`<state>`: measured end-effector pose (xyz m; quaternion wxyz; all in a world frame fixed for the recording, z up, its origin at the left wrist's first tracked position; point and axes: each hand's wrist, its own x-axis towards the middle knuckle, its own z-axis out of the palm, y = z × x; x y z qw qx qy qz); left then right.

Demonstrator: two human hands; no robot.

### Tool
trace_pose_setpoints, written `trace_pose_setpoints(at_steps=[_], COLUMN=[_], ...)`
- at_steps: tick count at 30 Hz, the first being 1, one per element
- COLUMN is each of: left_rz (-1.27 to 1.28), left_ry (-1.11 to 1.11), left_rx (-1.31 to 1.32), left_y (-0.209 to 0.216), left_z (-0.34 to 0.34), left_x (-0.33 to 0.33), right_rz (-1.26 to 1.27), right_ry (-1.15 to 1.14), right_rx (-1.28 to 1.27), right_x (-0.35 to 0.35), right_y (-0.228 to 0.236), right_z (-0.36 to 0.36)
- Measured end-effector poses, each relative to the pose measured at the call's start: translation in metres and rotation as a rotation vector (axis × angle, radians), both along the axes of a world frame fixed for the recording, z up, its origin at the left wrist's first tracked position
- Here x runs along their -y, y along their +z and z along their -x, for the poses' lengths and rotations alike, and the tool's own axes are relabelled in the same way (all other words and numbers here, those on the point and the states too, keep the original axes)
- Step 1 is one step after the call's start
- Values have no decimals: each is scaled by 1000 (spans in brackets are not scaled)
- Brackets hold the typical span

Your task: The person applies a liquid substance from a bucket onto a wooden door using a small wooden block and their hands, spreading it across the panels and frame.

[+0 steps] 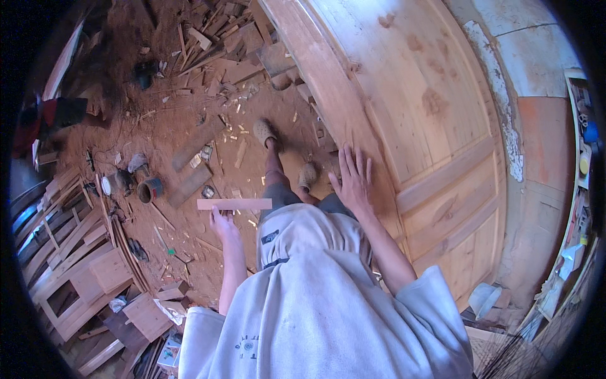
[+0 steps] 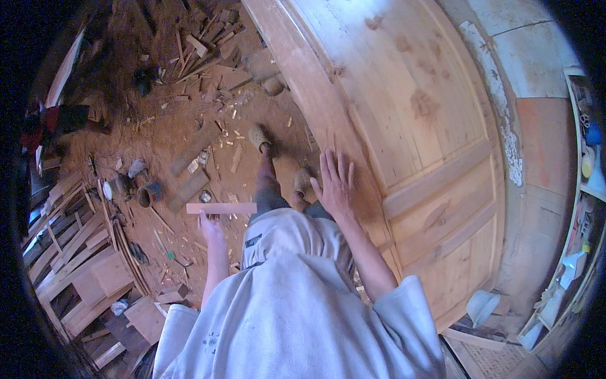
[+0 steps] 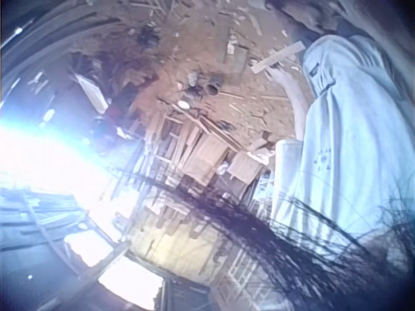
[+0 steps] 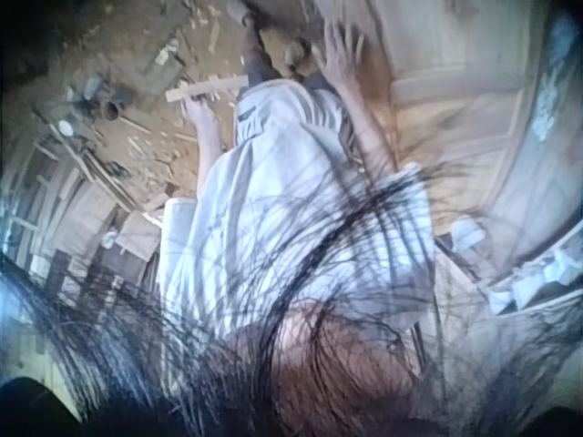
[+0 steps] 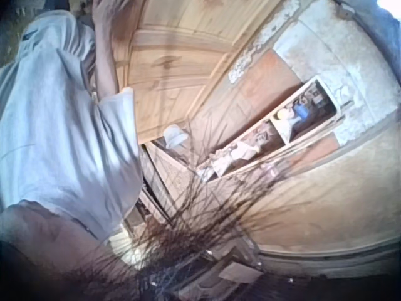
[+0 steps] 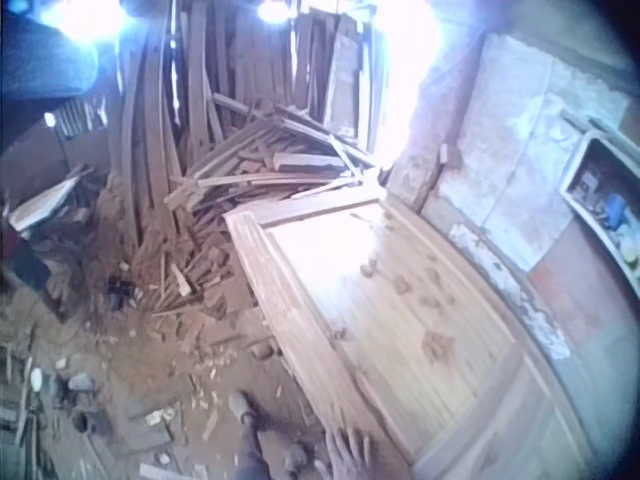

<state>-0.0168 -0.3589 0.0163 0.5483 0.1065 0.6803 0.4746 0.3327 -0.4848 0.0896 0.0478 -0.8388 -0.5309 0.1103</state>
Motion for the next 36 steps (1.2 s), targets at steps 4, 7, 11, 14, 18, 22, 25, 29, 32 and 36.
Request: trace_pose_setpoints(at_steps=[4,7,11,14,18,22,25,29,32,36], left_rz=[7,32,40,34,43,20,40,56,53,33], left_ry=[6,22,30,-19,-62,-96,-118,-53,-63,-59], left_rx=[0,-9,6,33,4,23,11,2,32,27], left_y=[2,0,-11,0,-2,3,-3,-8,-11,-12], left_z=[-2,1,8,-4,-3,-8,1,2,6,6], left_x=[-3,2,10,13,14,12,16,17,21,23], right_rz=[-14,-69,-30,-31,-162,-286,-161,-18,2,-12], right_ry=[-23,-55,-37,-19,-57,-189,-179,-164,-157,-146], right_rx=[25,6,2,62,-55,-141,-29,33,53,86], right_x=[10,-6,11,16,5,27,23,27,21,15], right_y=[-1,-2,-4,-8,-6,-12,-9,-4,-4,-6], right_z=[7,5,9,6,2,-6,-5,8,7,2])
